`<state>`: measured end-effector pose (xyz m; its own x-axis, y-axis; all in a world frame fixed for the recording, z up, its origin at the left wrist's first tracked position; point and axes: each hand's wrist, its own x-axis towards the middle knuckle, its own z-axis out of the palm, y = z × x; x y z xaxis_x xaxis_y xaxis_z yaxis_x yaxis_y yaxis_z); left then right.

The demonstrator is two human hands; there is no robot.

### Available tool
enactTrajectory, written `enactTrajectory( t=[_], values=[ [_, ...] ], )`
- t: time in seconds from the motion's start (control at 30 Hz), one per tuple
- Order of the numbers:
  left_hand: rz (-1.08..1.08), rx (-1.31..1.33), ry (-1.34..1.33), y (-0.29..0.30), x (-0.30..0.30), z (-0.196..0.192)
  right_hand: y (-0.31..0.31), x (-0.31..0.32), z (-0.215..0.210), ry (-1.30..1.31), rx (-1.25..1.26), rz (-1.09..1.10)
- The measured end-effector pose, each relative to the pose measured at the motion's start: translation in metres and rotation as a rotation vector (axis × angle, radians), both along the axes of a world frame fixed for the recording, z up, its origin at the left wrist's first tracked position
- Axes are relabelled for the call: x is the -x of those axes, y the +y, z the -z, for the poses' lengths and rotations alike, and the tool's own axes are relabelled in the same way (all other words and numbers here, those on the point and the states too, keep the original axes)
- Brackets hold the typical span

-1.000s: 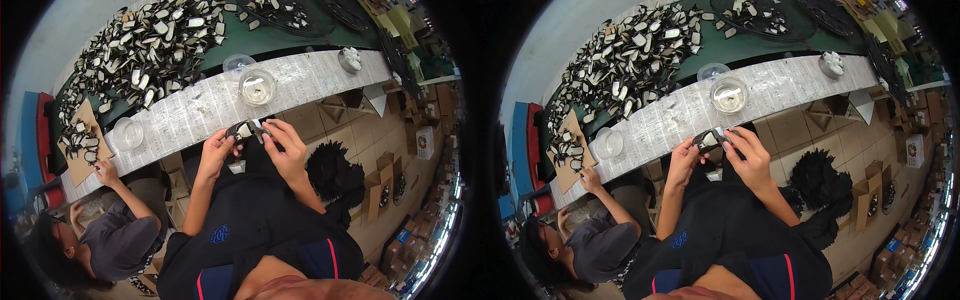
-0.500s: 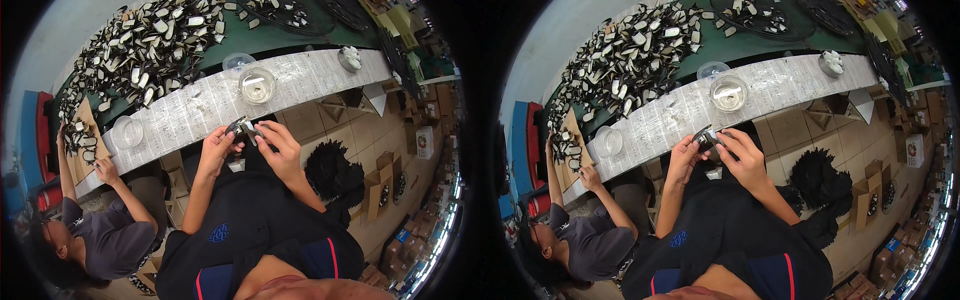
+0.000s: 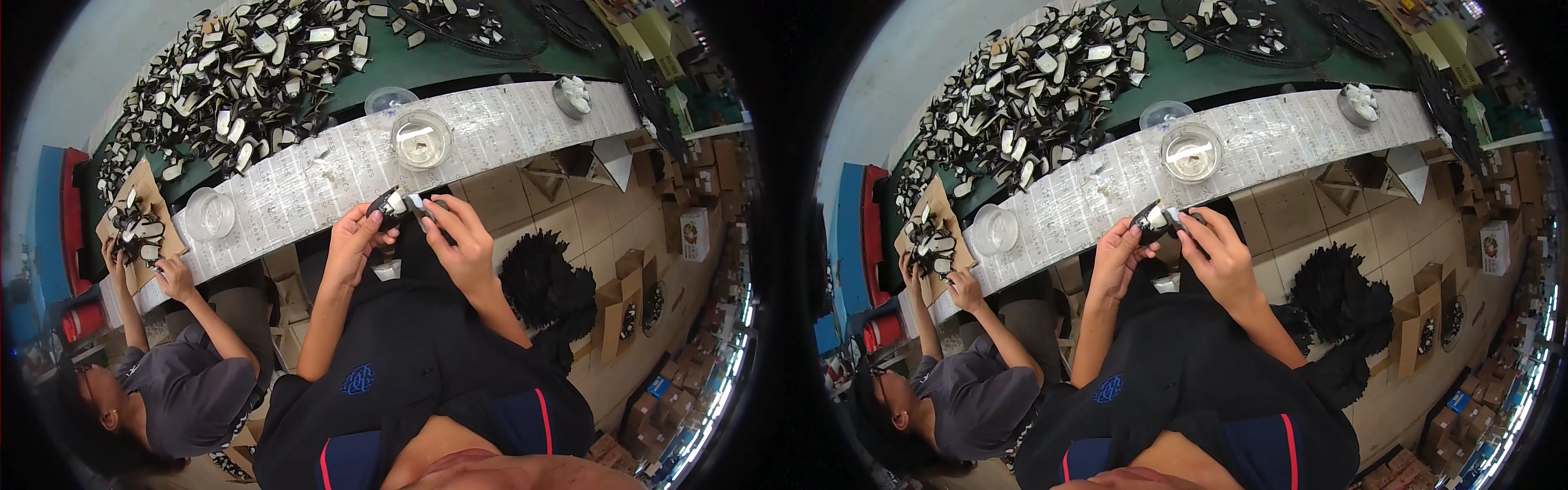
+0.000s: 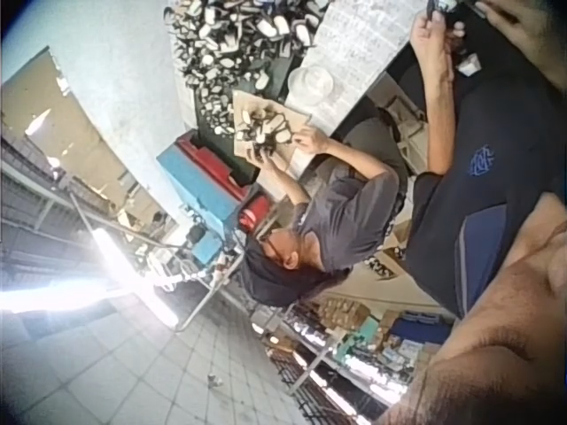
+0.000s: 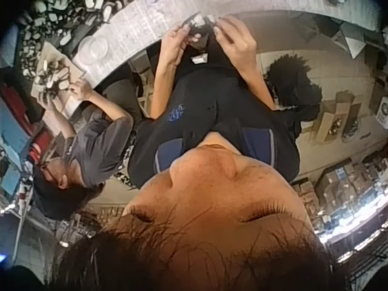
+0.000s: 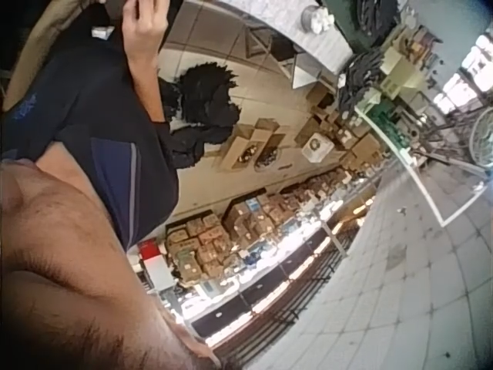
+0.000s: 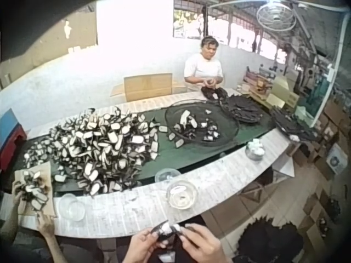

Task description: Applying adhesive and assembling shoe heel components at a workbench.

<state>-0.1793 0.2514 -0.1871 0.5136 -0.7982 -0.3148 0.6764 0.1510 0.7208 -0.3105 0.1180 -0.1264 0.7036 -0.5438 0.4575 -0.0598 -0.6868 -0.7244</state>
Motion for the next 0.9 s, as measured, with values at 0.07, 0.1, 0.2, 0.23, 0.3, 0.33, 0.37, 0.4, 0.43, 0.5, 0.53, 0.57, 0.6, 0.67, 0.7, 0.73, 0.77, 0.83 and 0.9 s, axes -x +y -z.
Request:
enactTrajectory(
  t=[0.07, 0.1, 0.2, 0.23, 0.3, 0.33, 0.37, 0.4, 0.43, 0.5, 0.53, 0.57, 0.6, 0.67, 0.7, 0.73, 0.77, 0.83, 0.9],
  values=[
    [-0.01, -0.003, 0.005, 0.0, 0.0, -0.002, -0.005, 0.001, 0.002, -0.013, 0.086, 0.004],
    [-0.018, -0.007, 0.011, 0.0, 0.0, -0.002, -0.005, 0.002, 0.002, -0.021, 0.087, 0.022],
    [-0.023, -0.009, 0.02, 0.0, 0.0, -0.002, -0.007, 0.002, 0.0, -0.027, 0.122, 0.046],
    [-0.021, -0.008, 0.022, 0.0, 0.0, -0.001, -0.006, 0.003, -0.001, -0.033, 0.083, 0.036],
    [-0.019, -0.002, 0.023, 0.0, 0.0, 0.0, -0.003, 0.002, -0.003, -0.039, 0.044, 0.028],
    [-0.018, 0.003, 0.024, 0.0, 0.0, 0.0, -0.001, 0.001, -0.005, -0.042, 0.042, 0.003],
    [-0.018, 0.002, 0.024, 0.0, 0.0, 0.0, 0.001, 0.0, -0.006, -0.045, 0.039, -0.022],
    [-0.018, 0.003, 0.027, 0.0, 0.0, 0.0, 0.003, -0.001, -0.006, -0.045, 0.038, -0.022],
    [-0.018, 0.004, 0.031, 0.0, 0.001, 0.0, 0.005, -0.002, -0.006, -0.034, 0.028, -0.046],
    [-0.018, 0.007, 0.035, -0.001, 0.002, -0.002, 0.008, -0.002, -0.004, -0.02, -0.006, -0.081],
    [-0.02, 0.011, 0.039, -0.001, 0.002, -0.003, 0.009, -0.002, -0.003, -0.021, -0.006, -0.083],
    [-0.022, 0.01, 0.038, -0.001, 0.002, -0.003, 0.01, -0.002, -0.003, -0.007, -0.003, -0.069],
    [-0.026, 0.008, 0.033, -0.001, 0.002, -0.002, 0.01, -0.002, -0.002, 0.006, 0.0, -0.055],
    [-0.028, 0.005, 0.029, -0.002, 0.002, -0.002, 0.003, -0.002, 0.004, -0.008, 0.074, -0.036],
    [-0.031, -0.002, 0.026, -0.002, 0.001, -0.003, 0.0, -0.001, 0.007, -0.022, 0.149, -0.017],
    [-0.037, -0.006, 0.022, -0.002, 0.001, -0.004, -0.001, -0.001, 0.006, -0.023, 0.15, -0.018],
    [-0.038, -0.005, 0.021, -0.001, 0.001, -0.004, -0.001, -0.001, 0.006, -0.014, 0.141, 0.006],
    [-0.044, -0.009, 0.032, 0.0, 0.0, -0.004, -0.004, 0.0, 0.006, -0.005, 0.139, 0.047],
    [-0.039, -0.008, 0.035, 0.0, -0.001, -0.003, -0.008, 0.0, 0.005, -0.011, 0.145, 0.066]
  ],
)
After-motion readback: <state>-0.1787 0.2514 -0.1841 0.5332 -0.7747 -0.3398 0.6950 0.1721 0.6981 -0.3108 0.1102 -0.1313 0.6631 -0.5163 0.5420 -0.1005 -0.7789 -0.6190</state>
